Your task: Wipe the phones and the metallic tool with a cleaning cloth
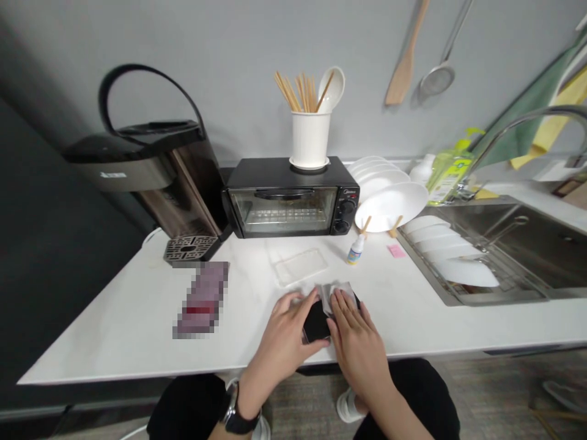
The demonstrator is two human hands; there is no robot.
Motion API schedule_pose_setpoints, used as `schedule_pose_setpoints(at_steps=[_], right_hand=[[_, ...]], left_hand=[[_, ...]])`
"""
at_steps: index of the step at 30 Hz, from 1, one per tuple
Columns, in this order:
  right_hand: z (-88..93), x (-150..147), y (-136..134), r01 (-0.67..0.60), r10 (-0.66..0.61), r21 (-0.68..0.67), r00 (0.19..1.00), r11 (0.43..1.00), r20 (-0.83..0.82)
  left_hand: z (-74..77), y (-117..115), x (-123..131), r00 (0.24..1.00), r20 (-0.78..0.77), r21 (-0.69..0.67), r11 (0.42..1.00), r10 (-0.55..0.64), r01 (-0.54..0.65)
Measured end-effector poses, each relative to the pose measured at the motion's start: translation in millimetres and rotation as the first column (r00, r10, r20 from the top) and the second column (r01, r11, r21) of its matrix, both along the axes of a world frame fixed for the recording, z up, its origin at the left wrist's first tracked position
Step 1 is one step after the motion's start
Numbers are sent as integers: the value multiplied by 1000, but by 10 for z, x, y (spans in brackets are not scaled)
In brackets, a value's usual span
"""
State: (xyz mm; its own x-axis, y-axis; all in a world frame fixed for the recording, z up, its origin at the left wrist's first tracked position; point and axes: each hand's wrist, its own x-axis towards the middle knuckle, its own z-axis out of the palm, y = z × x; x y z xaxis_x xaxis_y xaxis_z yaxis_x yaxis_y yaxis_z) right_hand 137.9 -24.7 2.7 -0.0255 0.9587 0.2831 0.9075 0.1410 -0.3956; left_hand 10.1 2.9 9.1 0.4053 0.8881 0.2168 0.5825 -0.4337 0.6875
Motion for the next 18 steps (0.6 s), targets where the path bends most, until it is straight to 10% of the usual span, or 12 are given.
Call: schedule_pose_setpoints(at_steps=[12, 18], right_hand=[[-124, -189, -79, -355, 357, -54, 933, 933, 40], [-159, 148, -155, -304, 306, -91, 952, 948, 3]], left_hand=[[-20, -23, -28, 992, -113, -27, 998, 58, -62], [-60, 26, 23, 990, -143, -57, 998, 4, -12]])
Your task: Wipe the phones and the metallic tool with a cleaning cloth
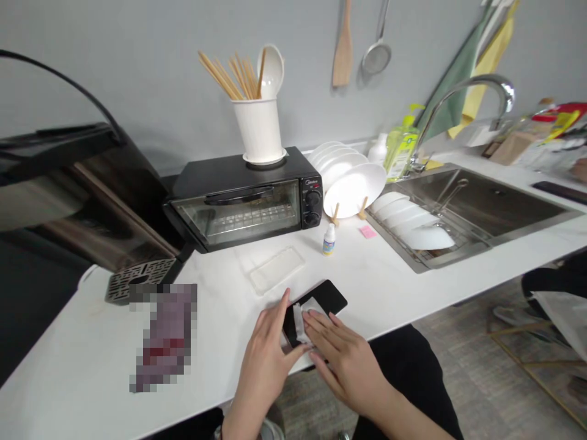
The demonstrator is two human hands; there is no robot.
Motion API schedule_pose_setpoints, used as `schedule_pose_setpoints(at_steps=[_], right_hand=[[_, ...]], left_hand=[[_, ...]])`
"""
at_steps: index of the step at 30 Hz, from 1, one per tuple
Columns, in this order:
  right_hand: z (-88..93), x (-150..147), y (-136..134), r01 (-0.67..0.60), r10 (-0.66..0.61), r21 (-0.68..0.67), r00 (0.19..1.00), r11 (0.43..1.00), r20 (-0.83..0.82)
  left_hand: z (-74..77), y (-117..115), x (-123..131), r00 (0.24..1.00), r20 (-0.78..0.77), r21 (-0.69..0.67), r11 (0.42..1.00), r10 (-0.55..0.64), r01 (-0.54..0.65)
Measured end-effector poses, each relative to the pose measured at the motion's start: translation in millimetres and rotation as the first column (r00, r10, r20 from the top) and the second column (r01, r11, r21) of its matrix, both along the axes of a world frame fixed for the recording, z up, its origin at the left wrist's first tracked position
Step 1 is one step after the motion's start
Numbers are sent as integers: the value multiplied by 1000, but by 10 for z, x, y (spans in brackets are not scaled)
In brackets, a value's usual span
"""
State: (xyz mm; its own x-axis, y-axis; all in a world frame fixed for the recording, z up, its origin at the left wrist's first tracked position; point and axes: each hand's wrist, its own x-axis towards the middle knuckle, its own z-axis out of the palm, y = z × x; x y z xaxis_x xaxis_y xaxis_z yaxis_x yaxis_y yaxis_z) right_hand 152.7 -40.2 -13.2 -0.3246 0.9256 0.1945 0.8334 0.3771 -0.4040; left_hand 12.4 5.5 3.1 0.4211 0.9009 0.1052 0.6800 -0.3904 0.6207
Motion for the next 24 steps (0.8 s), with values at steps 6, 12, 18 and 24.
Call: schedule_pose_setpoints(at_steps=[6, 12, 18, 24], right_hand=[[-58, 231, 33, 173, -173, 18, 985, 985, -4], [-73, -70, 306, 242, -242, 59, 970, 968, -22], [-29, -470, 230, 143, -142, 33, 989, 989, -29], [41, -361, 48, -31, 31, -13, 999, 999, 26]], left_hand=[[38, 45, -40, 1000, 16, -27, 999, -17, 17], [47, 58, -105, 995, 96, -68, 997, -17, 24], [27, 13, -147, 990, 134, -66, 997, 41, -33], [45, -13, -150, 989, 141, -61, 997, 45, -37]])
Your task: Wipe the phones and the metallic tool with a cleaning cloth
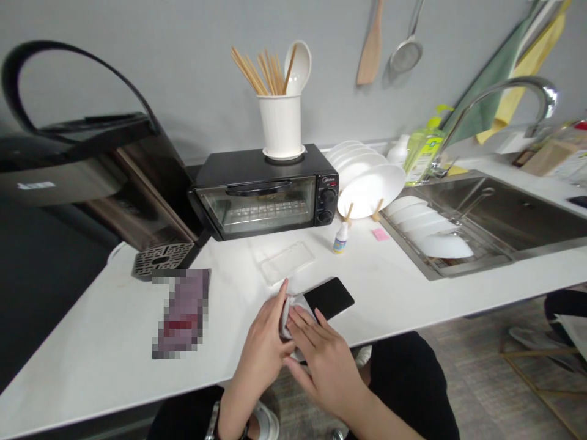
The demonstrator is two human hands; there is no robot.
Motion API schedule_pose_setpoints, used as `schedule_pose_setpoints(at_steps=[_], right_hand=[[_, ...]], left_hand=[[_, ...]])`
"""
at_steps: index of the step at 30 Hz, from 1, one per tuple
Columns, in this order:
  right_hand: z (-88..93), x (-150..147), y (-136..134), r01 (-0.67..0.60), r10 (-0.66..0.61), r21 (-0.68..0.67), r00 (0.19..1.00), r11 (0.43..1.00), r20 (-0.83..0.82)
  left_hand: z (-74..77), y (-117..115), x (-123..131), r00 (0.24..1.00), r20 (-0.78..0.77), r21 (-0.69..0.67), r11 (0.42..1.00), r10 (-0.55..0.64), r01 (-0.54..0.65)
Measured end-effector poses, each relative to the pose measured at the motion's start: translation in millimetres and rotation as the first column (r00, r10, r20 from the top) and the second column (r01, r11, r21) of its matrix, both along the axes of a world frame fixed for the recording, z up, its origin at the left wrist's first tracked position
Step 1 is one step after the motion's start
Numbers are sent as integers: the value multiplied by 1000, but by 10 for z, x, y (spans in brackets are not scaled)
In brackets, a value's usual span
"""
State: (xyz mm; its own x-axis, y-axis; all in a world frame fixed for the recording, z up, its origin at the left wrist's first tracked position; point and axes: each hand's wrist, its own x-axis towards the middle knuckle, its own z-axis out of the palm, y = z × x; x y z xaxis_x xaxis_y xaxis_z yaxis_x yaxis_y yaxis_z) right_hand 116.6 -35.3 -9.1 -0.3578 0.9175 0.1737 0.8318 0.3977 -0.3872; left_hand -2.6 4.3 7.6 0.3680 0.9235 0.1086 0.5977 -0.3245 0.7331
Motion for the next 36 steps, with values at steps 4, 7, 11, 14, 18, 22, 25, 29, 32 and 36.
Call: schedule_pose_setpoints(at_steps=[4, 7, 11, 14, 18, 22, 25, 29, 32, 36], right_hand=[[-8, 225, -73, 25, -25, -6, 1000, 1000, 16], [-40, 424, -54, 150, -150, 10, 988, 989, 20], [-73, 554, 95, 301, -302, 66, 953, 951, -5], [-74, 420, 200, 313, -310, 119, 950, 942, -48], [-46, 71, 172, 201, -197, 108, 979, 974, -48], [6, -64, 12, 127, -124, 79, 992, 989, -39], [31, 52, -94, 83, -81, 79, 996, 993, -27], [-4, 304, -144, 139, -139, 74, 990, 988, 4], [-61, 440, -65, 236, -238, 89, 971, 968, 10], [-112, 403, 123, 308, -310, 124, 951, 943, -7]], left_hand=[[8, -6, 25, 1000, -4, 1, 1000, 1, -1], [5, 8, 37, 1000, -8, -4, 1000, 6, -6], [2, 46, 33, 1000, -14, -20, 1000, -1, 1], [3, 55, 24, 1000, -6, -31, 999, -13, 13], [-25, 40, 8, 1000, -20, -15, 1000, -25, 24], [-58, 20, 4, 998, -59, 7, 1000, -23, 24], [-44, -3, 11, 999, -49, 17, 1000, -22, 23], [-13, -30, 0, 1000, -20, 21, 1000, -12, 13], [-15, -27, -31, 1000, 1, 16, 1000, -3, 3], [-30, -19, -61, 1000, 13, 10, 1000, 10, -10]])
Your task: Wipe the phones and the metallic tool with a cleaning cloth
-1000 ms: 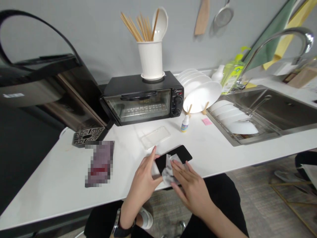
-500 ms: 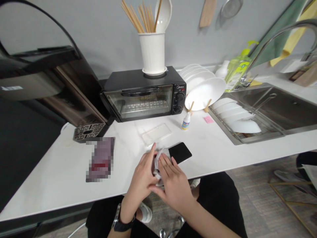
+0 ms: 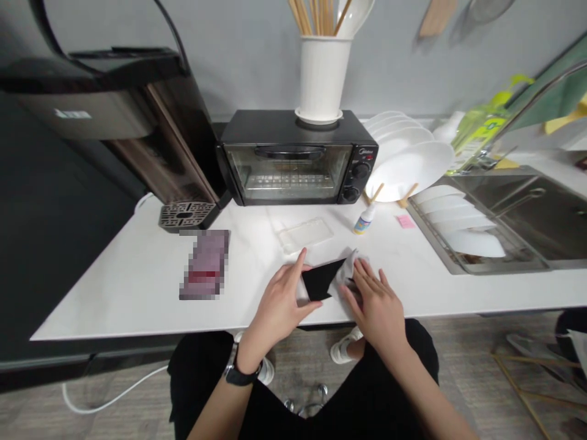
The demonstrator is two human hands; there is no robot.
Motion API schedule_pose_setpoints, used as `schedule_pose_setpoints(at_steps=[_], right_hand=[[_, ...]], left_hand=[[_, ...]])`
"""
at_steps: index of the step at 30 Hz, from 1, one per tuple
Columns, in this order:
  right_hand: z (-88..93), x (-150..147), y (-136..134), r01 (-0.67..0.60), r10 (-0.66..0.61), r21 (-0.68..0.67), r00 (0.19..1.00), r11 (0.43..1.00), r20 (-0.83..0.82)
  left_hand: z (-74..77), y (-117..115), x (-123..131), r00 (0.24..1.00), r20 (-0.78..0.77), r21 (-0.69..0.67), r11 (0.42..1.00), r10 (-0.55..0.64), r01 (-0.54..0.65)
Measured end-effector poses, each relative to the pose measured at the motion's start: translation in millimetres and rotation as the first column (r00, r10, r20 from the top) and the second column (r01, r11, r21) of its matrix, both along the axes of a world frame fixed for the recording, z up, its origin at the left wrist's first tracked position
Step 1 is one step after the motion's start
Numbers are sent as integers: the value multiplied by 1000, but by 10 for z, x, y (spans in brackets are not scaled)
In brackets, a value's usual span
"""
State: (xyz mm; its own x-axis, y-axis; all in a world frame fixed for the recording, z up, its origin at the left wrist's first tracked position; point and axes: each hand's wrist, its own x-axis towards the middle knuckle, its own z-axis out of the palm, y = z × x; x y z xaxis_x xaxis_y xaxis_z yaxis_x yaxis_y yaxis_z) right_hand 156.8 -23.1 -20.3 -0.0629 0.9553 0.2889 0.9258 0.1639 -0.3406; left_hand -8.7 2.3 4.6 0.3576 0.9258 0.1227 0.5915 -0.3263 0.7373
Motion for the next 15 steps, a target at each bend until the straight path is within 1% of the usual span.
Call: schedule_pose_setpoints(at_steps=[2, 4, 7, 9, 12, 15], right_hand=[[2, -108, 62, -5, 5, -5, 1000, 1000, 3], [23, -241, 80, -43, 43, -21, 999, 999, 3], [67, -413, 28, -130, 129, -45, 992, 991, -9], [90, -464, -40, -176, 175, -63, 984, 982, -21], [99, -412, -142, -227, 225, -89, 974, 970, -37], [77, -236, -202, -232, 229, -93, 972, 968, -48]], left_hand=[[-1, -5, -3, 1000, -7, 2, 1000, -7, 7], [-2, -8, -2, 1000, -20, 1, 1000, -19, 19], [-15, -2, -3, 998, -43, -8, 999, -35, 35], [-28, 4, 3, 997, -59, -19, 999, -44, 43], [-38, 7, 32, 996, -81, -29, 999, -42, 40], [-25, 2, 74, 994, -98, -26, 999, -42, 39]])
